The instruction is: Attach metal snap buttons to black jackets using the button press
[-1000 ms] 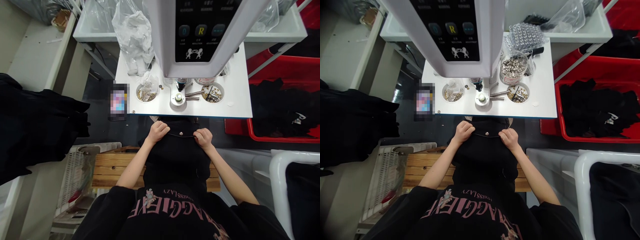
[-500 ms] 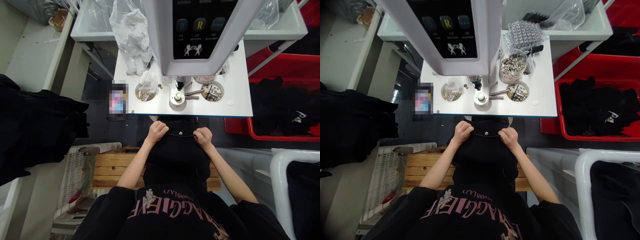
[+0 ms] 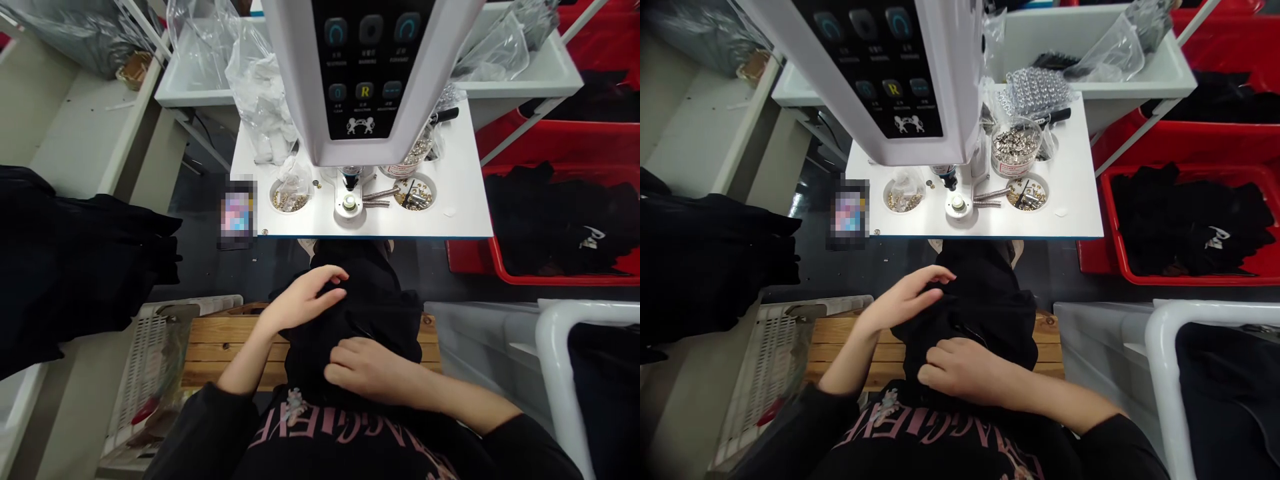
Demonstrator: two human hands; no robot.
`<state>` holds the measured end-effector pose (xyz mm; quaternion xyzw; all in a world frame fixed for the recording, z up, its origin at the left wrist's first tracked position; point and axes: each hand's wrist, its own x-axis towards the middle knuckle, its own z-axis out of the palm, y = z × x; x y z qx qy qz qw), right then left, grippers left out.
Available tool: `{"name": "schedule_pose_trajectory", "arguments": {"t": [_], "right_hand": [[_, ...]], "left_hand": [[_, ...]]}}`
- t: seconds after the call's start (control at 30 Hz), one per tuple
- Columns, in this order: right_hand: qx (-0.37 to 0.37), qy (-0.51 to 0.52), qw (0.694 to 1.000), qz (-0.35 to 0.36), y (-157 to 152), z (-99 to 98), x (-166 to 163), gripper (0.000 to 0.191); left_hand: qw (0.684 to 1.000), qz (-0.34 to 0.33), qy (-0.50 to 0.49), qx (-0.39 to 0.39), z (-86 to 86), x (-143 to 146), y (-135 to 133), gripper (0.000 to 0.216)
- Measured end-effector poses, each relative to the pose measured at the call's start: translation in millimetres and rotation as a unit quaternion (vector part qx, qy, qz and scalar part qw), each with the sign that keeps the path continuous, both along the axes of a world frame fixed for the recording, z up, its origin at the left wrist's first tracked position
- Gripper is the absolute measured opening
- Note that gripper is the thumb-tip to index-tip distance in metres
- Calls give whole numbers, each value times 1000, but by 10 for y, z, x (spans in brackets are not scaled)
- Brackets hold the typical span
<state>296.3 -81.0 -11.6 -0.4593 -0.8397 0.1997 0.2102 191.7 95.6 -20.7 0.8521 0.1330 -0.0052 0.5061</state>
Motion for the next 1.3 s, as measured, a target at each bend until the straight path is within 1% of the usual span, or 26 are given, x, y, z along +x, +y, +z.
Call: {"name": "schedule_pose_trajectory", "arguments": {"t": [0.03,0.1,0.13,0.17,0.2,0.27,0.3,0.33,0.37,0.4,0.47,0.53,0.6,0.63,0.67,0.7,0.77,0.8,0.87,0.93,1.0,1.03,1.1,1.17,1.23,1.3], "right_hand": [[-26,4,999,25,27,4,-54,17],[-51,56,995,58,53,15,-63,16],[-53,95,992,56,47,17,-11,17],[-49,134,989,32,28,8,79,18],[-45,163,985,-18,-5,-18,200,18],[-42,171,967,-183,-111,-130,501,17],[-50,150,950,-270,-179,-211,657,18],[-63,125,930,-340,-254,-301,798,20],[-84,107,916,-377,-331,-389,913,22],[-109,99,909,-390,-406,-467,994,26],[-142,105,915,-363,-533,-575,1038,36],[-138,94,931,-324,-617,-616,939,55],[-94,37,946,-308,-662,-629,753,75],[-67,1,950,-304,-675,-638,648,81],[-44,-32,953,-297,-685,-654,544,83],[-26,-57,957,-285,-692,-679,446,81],[-16,-84,964,-252,-698,-756,280,74],[-20,-90,966,-240,-694,-806,217,72],[-25,-98,966,-239,-666,-920,135,66],[-16,-98,960,-260,-603,-1032,112,57],[2,-79,957,-280,-505,-1099,136,43],[11,-58,957,-284,-447,-1099,158,35],[21,8,959,-282,-323,-1015,203,22],[23,85,959,-270,-206,-825,221,18],[21,146,958,-244,-110,-586,202,21],[17,176,961,-211,-32,-379,159,26]], "left_hand": [[998,-9,28,58,-125,100,-65,37],[983,-76,85,145,-367,228,-216,51],[974,-111,99,173,-460,243,-290,54],[967,-137,102,191,-525,224,-356,54],[963,-154,94,202,-560,175,-413,51],[962,-174,66,202,-553,24,-493,39],[963,-180,52,193,-525,-62,-519,31],[966,-179,41,182,-490,-146,-536,25],[970,-170,34,170,-457,-223,-546,20],[976,-149,29,159,-431,-289,-547,17],[987,-64,25,145,-409,-385,-531,16],[989,51,17,138,-411,-434,-502,17],[974,167,-10,156,-388,-453,-494,18],[963,211,-26,168,-353,-458,-509,19],[955,238,-38,175,-301,-465,-542,21],[953,241,-39,177,-233,-478,-592,22],[965,198,4,171,-80,-529,-731,33],[970,168,42,172,-10,-571,-811,43],[966,123,126,191,86,-688,-960,64],[955,102,193,202,108,-830,-1074,75],[944,98,242,204,73,-957,-1156,74],[936,107,264,206,45,-1001,-1191,71],[919,151,290,218,-11,-1030,-1259,60],[909,216,279,222,-35,-984,-1321,42],[907,282,227,215,-1,-902,-1360,25],[915,328,159,172,96,-844,-1362,20]]}}
